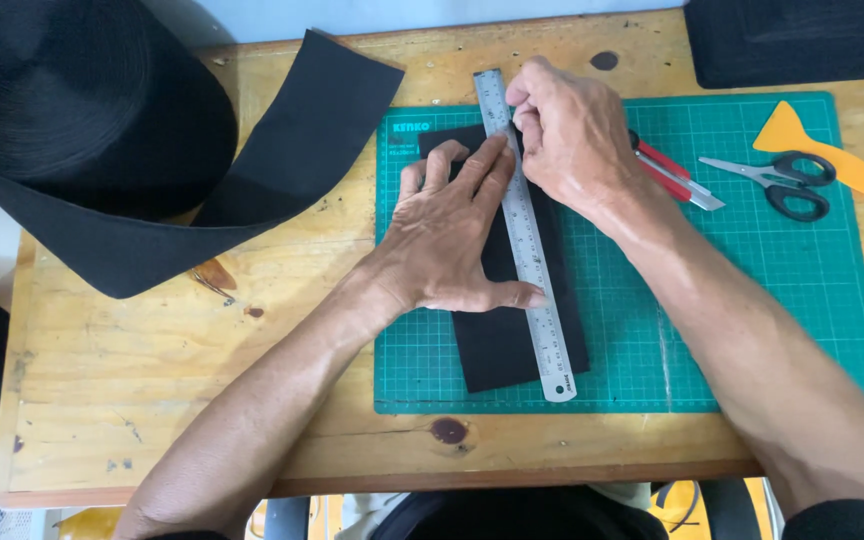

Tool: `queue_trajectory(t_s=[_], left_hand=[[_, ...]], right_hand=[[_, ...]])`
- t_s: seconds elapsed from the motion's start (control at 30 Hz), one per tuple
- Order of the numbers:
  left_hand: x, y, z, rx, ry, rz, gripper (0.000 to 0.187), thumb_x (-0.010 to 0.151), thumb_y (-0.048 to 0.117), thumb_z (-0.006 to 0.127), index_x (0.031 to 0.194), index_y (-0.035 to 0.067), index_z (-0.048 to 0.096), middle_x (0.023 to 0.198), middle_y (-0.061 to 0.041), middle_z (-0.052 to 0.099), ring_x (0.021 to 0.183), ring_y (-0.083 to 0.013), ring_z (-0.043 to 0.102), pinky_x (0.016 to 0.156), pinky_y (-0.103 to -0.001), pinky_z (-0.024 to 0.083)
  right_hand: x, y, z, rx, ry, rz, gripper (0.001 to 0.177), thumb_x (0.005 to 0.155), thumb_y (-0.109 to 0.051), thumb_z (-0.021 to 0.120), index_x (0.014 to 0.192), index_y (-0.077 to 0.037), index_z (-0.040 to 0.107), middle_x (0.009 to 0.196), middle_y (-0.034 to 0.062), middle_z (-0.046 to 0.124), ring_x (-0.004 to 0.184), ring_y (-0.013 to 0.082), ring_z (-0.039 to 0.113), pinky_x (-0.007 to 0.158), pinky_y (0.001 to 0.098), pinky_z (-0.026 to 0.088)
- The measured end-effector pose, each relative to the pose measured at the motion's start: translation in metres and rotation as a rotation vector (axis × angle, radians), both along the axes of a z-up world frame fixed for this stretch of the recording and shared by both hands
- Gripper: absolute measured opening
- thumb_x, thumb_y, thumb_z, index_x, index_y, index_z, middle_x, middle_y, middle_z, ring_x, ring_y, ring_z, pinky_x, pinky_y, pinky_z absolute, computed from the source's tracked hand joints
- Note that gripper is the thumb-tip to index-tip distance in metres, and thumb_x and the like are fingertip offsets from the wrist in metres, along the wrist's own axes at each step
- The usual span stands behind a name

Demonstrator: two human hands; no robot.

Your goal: Measuring and cutting a strip of black material using a ruler and utility knife, then smoothing it with a scraper.

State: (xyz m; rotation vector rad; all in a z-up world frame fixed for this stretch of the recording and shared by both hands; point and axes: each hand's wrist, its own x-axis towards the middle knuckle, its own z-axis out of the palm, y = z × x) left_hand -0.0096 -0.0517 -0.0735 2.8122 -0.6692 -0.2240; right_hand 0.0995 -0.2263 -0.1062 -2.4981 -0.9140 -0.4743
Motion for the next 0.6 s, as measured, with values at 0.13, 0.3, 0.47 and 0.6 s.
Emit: queue_trajectory(t_s=[0.13, 0.3, 0.47, 0.6], left_hand=[[0.000, -0.002, 0.002, -0.001, 0.017, 0.007, 0.142, 0.068, 0.092, 0.073, 0.163, 0.004, 0.015, 0.172, -0.012, 0.014, 0.144, -0.0429, 0.020, 0.111, -0.059, 0.025], [-0.001, 0.000, 0.005, -0.105, 0.014, 0.023, 0.131, 0.062, 0.084, 0.085, 0.154, 0.009, 0.030, 0.168, -0.017, 0.022, 0.144, -0.0446, 0.022, 0.109, -0.059, 0.025], [-0.001, -0.003, 0.006, -0.020, -0.006, -0.020, 0.133, 0.066, 0.092, 0.075, 0.157, 0.006, 0.030, 0.169, -0.016, 0.021, 0.140, -0.0472, 0.024, 0.109, -0.060, 0.026], [0.000, -0.005, 0.001, 0.064, 0.016, -0.013, 0.146, 0.064, 0.101, 0.070, 0.161, 0.004, 0.020, 0.171, -0.014, 0.011, 0.144, -0.0488, 0.018, 0.113, -0.059, 0.022]], right_hand=[[-0.002, -0.001, 0.002, 0.031, -0.008, 0.042, 0.016, 0.097, 0.007, 0.063, 0.106, -0.005, 0.061, 0.085, 0.0079, 0.073, 0.073, 0.0266, 0.071, 0.060, 0.0412, 0.056], [-0.001, 0.000, 0.002, 0.026, -0.005, 0.041, 0.015, 0.097, 0.006, 0.066, 0.106, -0.005, 0.062, 0.086, 0.0089, 0.073, 0.074, 0.0282, 0.071, 0.062, 0.0420, 0.056], [0.000, -0.002, 0.003, 0.008, 0.031, 0.042, 0.016, 0.096, 0.008, 0.067, 0.106, -0.004, 0.063, 0.080, 0.0058, 0.069, 0.070, 0.0242, 0.068, 0.059, 0.0396, 0.055], [-0.007, -0.005, 0.023, -0.002, 0.194, 0.046, 0.013, 0.096, 0.002, 0.071, 0.108, 0.001, 0.068, 0.098, 0.0150, 0.076, 0.086, 0.0280, 0.075, 0.076, 0.0385, 0.062]])
